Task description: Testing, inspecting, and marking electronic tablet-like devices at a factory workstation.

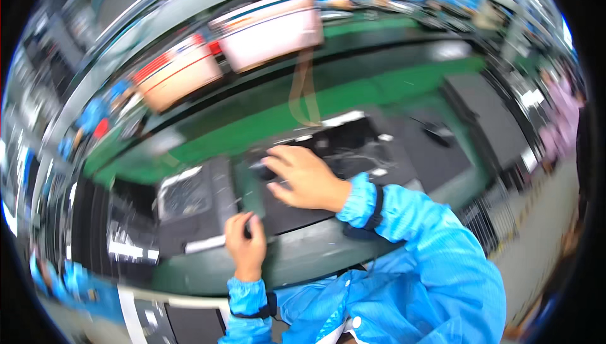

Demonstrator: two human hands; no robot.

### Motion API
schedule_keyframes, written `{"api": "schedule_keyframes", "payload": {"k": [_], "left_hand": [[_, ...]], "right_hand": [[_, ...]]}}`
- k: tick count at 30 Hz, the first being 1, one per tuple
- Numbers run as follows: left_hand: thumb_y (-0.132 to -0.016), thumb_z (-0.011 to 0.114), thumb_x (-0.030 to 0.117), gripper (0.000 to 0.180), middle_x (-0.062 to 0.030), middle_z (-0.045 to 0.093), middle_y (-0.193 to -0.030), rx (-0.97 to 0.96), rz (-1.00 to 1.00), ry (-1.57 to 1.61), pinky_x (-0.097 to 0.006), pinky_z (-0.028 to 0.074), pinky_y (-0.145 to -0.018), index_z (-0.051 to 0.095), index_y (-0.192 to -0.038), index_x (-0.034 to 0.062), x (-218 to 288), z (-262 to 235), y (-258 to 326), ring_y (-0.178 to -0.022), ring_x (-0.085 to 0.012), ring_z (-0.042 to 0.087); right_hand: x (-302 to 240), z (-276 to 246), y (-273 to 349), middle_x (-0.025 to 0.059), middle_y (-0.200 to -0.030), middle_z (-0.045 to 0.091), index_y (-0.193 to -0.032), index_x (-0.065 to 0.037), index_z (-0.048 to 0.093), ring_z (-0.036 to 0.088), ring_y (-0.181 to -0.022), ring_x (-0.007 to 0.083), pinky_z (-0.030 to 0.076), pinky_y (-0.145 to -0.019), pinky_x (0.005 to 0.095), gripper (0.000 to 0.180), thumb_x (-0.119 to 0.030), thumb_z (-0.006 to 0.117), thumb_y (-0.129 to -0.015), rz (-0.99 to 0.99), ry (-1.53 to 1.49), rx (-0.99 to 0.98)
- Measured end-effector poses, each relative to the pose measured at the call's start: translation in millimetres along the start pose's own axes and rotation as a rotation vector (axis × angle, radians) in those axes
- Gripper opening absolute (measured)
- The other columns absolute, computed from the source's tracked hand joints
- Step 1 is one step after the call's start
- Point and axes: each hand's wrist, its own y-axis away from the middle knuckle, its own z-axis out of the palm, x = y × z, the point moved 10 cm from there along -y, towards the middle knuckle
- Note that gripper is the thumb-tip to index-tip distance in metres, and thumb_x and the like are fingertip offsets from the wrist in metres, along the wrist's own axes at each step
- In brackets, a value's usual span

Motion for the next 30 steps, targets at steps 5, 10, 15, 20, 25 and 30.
{"api": "schedule_keyframes", "payload": {"k": [5,10,15,20,25,30], "left_hand": [[-0.094,0.065,-0.003,0.004,-0.0142,0.065,-0.095,0.093,0.195,0.114,-0.039,0.050,-0.080,0.065,-0.098,-0.0030,6.2,-0.8,11.6,-0.087,-0.0285,0.062],[-0.098,0.061,-0.001,0.002,-0.0110,0.060,-0.094,0.089,0.052,0.066,-0.036,0.047,-0.079,0.062,-0.097,-0.0029,-16.3,-1.7,15.7,-0.087,-0.0249,0.058],[-0.102,0.059,0.003,0.006,-0.0062,0.058,-0.092,0.012,0.098,0.039,-0.030,0.045,-0.082,0.061,-0.098,-0.0022,-11.1,8.8,16.8,-0.085,-0.0179,0.054],[-0.104,0.058,0.007,0.011,-0.0052,0.055,-0.090,0.056,0.066,0.007,-0.031,0.044,-0.082,0.060,-0.097,-0.0020,-16.4,5.2,14.9,-0.084,-0.0175,0.052],[-0.104,0.058,0.007,0.012,-0.0044,0.053,-0.089,0.011,0.075,0.012,-0.030,0.044,-0.082,0.059,-0.097,-0.0016,-14.4,12.5,15.3,-0.084,-0.0169,0.050],[-0.105,0.058,0.008,0.012,-0.0047,0.055,-0.091,-0.024,0.061,0.075,-0.029,0.045,-0.082,0.060,-0.098,-0.0019,-13.5,11.1,17.6,-0.085,-0.0169,0.052]], "right_hand": [[81.1,-126.0,52.4,0.0173,-0.116,0.064,-0.117,-0.003,0.064,0.061,-0.111,0.0383,0.050,-0.095,0.0490,0.041,-0.022,0.076,-0.082,0.061,0.274,0.098],[181.6,-334.3,145.2,0.0158,-0.108,0.069,-0.095,-0.003,0.074,0.065,-0.105,0.0368,0.054,-0.085,0.0483,0.023,-0.017,0.070,-0.077,0.466,1.068,0.148],[146.8,-401.3,219.5,0.0139,-0.116,0.068,-0.112,-0.005,0.068,0.065,-0.111,0.0351,0.053,-0.093,0.0466,0.035,-0.025,0.077,-0.085,0.364,0.976,0.295],[182.4,-422.1,369.8,0.0275,-0.163,0.032,-0.160,-0.007,0.034,0.024,-0.154,0.0440,0.037,-0.118,0.0547,0.106,-0.051,0.084,-0.078,1.477,1.052,-0.323],[139.3,-426.9,363.9,0.0187,-0.151,0.052,-0.147,-0.008,0.052,0.043,-0.145,0.0403,0.045,-0.114,0.0447,0.063,-0.019,0.075,-0.089,1.039,1.086,0.057],[-8.3,-463.1,387.8,0.0199,-0.146,0.058,-0.144,-0.006,0.056,0.051,-0.139,0.0378,0.043,-0.114,0.0439,0.059,-0.001,0.069,-0.086,0.883,1.172,0.412]]}}
